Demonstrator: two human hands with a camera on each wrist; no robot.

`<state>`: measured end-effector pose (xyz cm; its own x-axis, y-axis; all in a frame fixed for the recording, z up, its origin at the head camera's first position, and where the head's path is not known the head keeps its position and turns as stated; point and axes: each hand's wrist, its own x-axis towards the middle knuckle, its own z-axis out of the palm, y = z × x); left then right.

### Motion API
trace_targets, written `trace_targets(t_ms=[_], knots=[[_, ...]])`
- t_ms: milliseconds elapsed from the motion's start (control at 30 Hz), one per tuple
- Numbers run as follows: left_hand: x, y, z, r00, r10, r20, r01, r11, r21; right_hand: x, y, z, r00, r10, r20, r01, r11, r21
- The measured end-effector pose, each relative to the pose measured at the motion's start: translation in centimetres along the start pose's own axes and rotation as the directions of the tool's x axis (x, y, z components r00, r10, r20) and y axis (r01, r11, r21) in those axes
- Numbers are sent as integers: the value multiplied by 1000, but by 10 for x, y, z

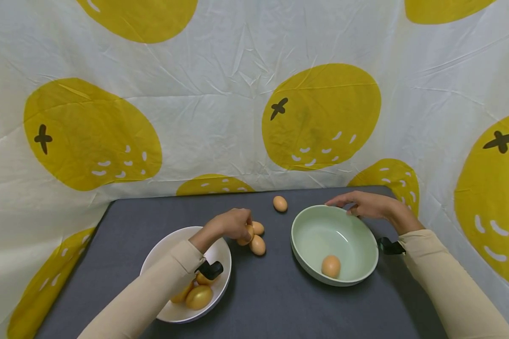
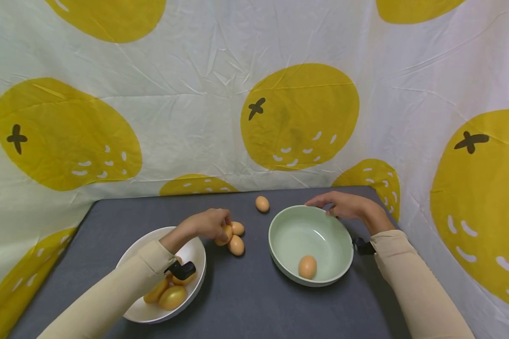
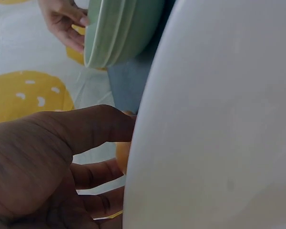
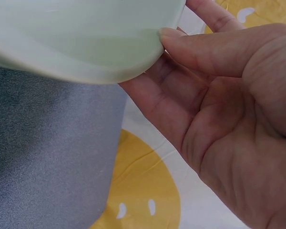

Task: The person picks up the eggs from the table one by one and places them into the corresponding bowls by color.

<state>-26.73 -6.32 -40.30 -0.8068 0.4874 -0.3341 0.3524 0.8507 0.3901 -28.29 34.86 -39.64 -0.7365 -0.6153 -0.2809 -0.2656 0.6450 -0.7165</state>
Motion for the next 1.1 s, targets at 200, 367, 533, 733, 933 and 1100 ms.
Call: trace_targets(t_ms=[200, 367, 533, 733, 933, 1100], knots=[[-2, 0, -4, 1000, 2, -12, -2, 1000, 1, 0, -1, -1, 1000, 4, 3, -4, 1000, 13], [-3, 0, -7, 1000, -6, -6, 6, 1000, 5, 0, -1, -2, 1000, 4, 2, -4, 1000, 25], [-2, -1, -7, 1000, -10, 1, 10, 1000, 8, 0, -1, -3, 1000, 3, 6, -3, 1000, 30], [-2, -2, -8, 1000, -12, 1, 12, 1000, 16, 1, 0, -4, 1000, -12, 7, 12, 1000, 5], [-3, -3, -11, 1000, -16, 5, 16, 1000, 21, 3, 1, -6, 1000, -17, 11, 17, 1000, 5], [-3, -3, -13, 1000, -26, 10, 26, 999, 21, 3, 0, -7, 1000, -6, 10, 6, 1000, 16]])
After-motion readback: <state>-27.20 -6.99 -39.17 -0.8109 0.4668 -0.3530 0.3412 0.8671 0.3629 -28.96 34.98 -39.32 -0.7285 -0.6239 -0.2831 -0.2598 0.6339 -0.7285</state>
